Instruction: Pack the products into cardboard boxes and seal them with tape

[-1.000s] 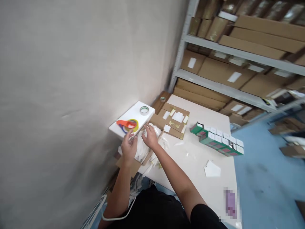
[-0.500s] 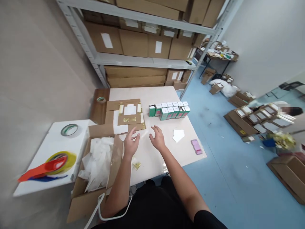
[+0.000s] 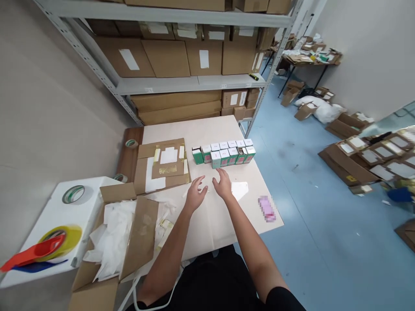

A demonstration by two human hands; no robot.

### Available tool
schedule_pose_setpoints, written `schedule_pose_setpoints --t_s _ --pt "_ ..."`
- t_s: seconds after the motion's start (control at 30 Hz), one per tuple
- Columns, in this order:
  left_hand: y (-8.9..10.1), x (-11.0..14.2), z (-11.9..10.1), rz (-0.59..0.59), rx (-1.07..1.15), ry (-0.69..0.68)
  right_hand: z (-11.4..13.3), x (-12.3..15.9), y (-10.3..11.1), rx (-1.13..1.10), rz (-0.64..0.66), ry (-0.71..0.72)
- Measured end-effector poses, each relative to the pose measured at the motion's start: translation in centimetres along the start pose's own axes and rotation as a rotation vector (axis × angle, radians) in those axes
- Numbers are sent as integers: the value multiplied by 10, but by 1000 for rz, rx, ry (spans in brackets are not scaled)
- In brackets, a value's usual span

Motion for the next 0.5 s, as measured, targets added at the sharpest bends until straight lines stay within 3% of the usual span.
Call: schedule_pose_setpoints --t_s 0.13,0.23,0.37,0.5 --pt "-24 -40 15 9 -94 66 -37 -37 -11 -65 86 10" --pt "-49 -86 32 88 -151 171 -65 -55 -20 -109 193 2" --pt "-84 -161 43 145 -262 276 -101 -65 -20 -155 273 -22" --pt "-110 -219 47 65 -302 293 -131 -61 -20 -182 310 -45"
Point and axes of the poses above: each hand's wrist, its own x-axis away from the middle knuckle, its own y-axis out of the back of the hand, z = x × y, the point moved 10 cm from there along -x, towards the middle knuckle, and after that the axes turned 12 degrees about y, right-handed, at the moved point
